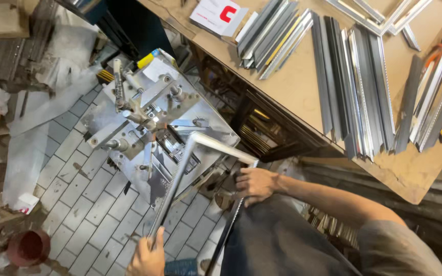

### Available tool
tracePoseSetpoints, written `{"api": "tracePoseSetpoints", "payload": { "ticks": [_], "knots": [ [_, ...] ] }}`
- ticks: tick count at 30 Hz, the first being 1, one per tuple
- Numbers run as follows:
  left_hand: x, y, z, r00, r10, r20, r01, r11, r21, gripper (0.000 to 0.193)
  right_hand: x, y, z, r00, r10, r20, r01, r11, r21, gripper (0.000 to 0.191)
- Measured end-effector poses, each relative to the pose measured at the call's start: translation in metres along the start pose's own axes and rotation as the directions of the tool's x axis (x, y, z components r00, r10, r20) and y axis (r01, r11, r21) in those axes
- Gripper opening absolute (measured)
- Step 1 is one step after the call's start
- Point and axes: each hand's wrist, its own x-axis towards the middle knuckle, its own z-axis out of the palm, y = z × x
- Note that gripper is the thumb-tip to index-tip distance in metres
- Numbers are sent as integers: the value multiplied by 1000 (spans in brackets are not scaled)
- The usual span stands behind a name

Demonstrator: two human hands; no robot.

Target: The person picks metal moulding strips from a workbench, positions each strip in a manual miter cutting machine, and pulls the machine lever to cut angled ends. The person then joins the cut strips into rectangular picture frames and sets completed frames aside.

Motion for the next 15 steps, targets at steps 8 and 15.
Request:
{"api": "tracePoseSetpoints", "payload": {
  "ticks": [8, 15],
  "knots": [
    [156, 205, -35, 738, -155, -657, -317, 780, -540, 28, -113, 61, -163, 714, 489, -501, -667, 692, -275, 49],
    [189, 452, 69, 656, 732, -182, -668, 451, -592, 35, -251, 280, -266, 282, 653, -703, -946, 67, -317, 29]
  ]
}}
